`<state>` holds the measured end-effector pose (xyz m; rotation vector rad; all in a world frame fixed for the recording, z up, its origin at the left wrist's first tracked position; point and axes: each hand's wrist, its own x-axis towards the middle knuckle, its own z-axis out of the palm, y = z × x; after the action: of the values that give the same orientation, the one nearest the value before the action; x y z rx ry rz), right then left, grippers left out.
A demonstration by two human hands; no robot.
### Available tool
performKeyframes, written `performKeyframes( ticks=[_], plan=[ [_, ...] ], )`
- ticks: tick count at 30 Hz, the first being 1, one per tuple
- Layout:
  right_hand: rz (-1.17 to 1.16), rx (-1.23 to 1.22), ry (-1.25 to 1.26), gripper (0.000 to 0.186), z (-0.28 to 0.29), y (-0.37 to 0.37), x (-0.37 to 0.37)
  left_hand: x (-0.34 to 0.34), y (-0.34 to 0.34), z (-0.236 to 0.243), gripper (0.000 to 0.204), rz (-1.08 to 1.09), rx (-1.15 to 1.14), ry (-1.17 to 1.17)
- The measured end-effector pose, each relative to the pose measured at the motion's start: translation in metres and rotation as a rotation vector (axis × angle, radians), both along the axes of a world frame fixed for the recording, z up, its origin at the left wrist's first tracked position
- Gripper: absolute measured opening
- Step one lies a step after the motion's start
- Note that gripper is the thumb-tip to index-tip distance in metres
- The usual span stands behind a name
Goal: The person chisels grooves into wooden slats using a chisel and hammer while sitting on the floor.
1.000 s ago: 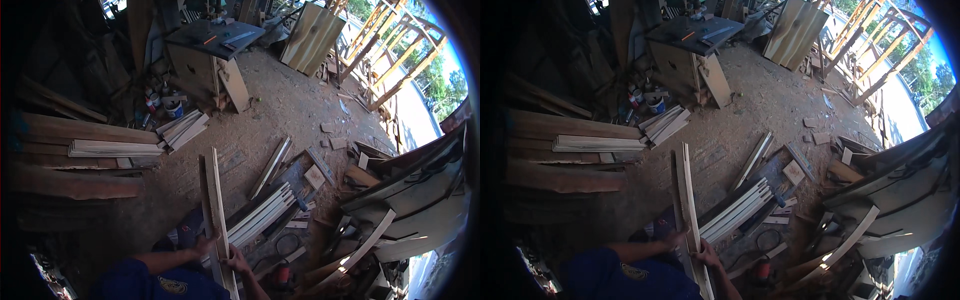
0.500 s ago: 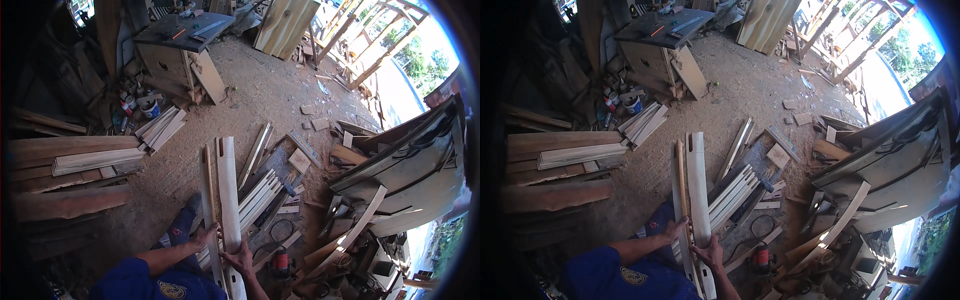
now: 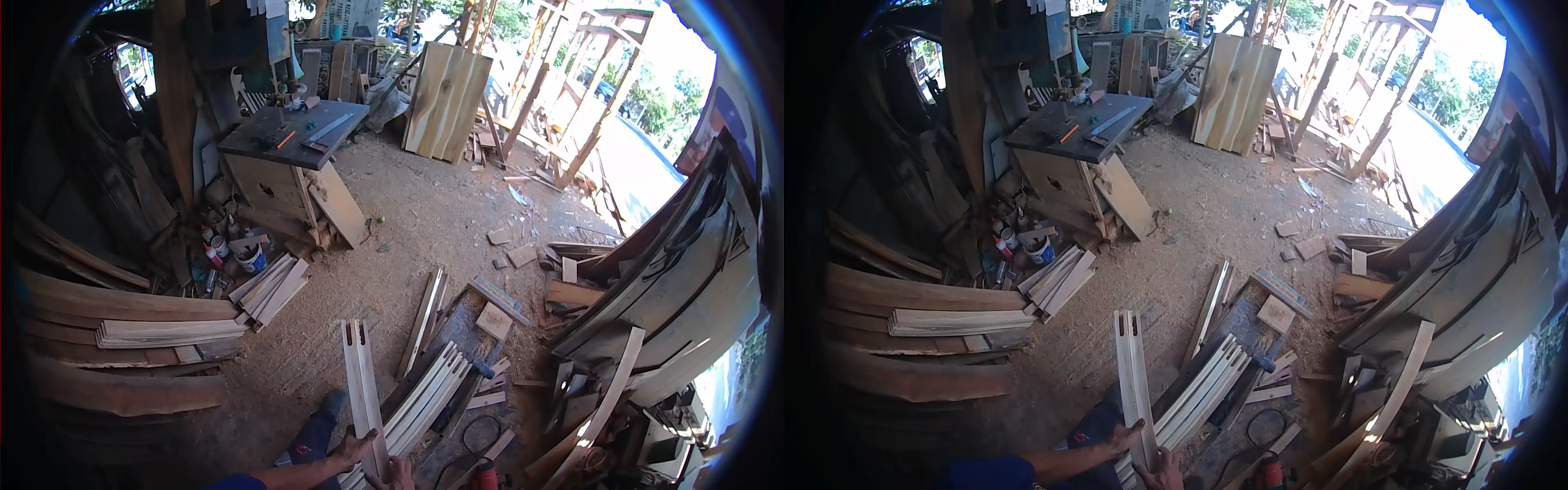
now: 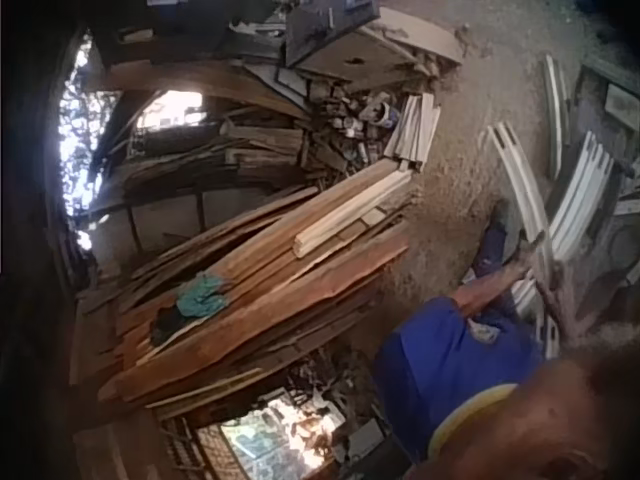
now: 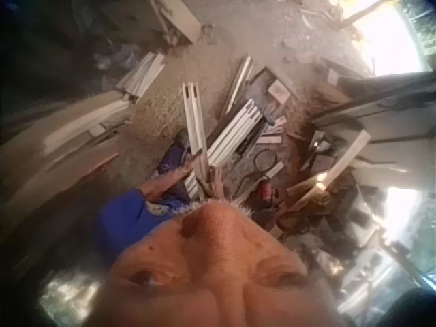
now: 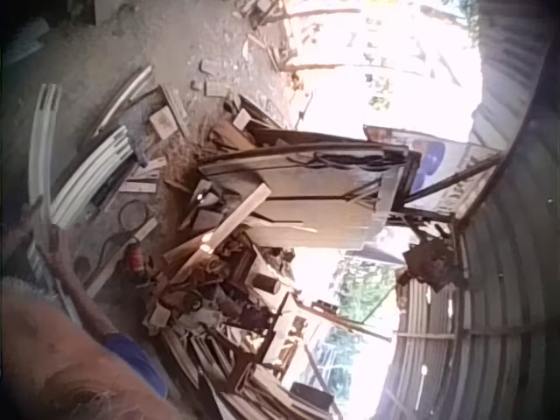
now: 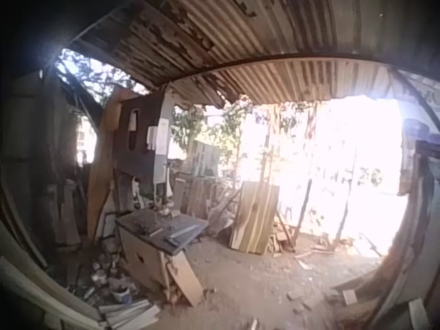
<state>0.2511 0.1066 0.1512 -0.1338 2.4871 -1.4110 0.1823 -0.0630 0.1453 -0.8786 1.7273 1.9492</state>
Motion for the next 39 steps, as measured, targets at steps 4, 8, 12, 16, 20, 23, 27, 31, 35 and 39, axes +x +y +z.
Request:
performKeyframes(
  ticks=[4, 8, 12, 16, 20, 23, 27, 31, 35, 39],
  plan=[
    [0.051, 0.28, -0.142, 0.088, 0.003, -0.013, 0.006, 0.006, 0.013, -0.026, 0.049, 0.002, 0.135, -0.103],
    [0.027, 0.388, -0.306, 0.091, 0.031, -0.017, -0.03, -0.008, 0.029, -0.053, 0.055, -0.021, 0.102, -0.219],
    [-0.063, 0.324, -0.275, 0.095, 0.004, -0.018, -0.087, -0.067, 0.05, -0.062, 0.11, -0.098, -0.582, 0.436],
    [-0.229, 0.25, -0.28, 0.086, -0.026, -0.041, -0.138, -0.154, 0.053, -0.079, 0.114, -0.29, -0.711, 0.213],
    [-0.294, 0.077, -0.232, 0.085, -0.091, -0.066, -0.141, -0.189, 0.03, -0.109, 0.09, -0.406, -0.76, 0.227],
    [-0.373, 0.084, -0.037, 0.075, -0.121, -0.049, -0.137, -0.203, 0.007, -0.158, 0.093, -0.495, -0.849, 0.264],
    [-0.792, 0.352, 0.25, 0.052, -0.177, 0.033, -0.127, -0.207, 0.021, -0.184, 0.103, -0.625, -0.903, 0.2],
    [-0.815, 0.526, 0.139, 0.039, -0.208, 0.099, -0.15, -0.181, 0.052, -0.196, 0.107, -0.656, -0.731, 0.133],
    [-0.558, 0.653, 0.187, 0.042, -0.228, 0.108, -0.19, -0.154, 0.031, -0.242, 0.107, -0.753, -0.753, 0.329],
    [-0.469, 0.693, -0.19, 0.045, -0.22, 0.109, -0.231, -0.16, 0.039, -0.237, 0.112, -0.77, -0.786, 0.334]
  ],
)
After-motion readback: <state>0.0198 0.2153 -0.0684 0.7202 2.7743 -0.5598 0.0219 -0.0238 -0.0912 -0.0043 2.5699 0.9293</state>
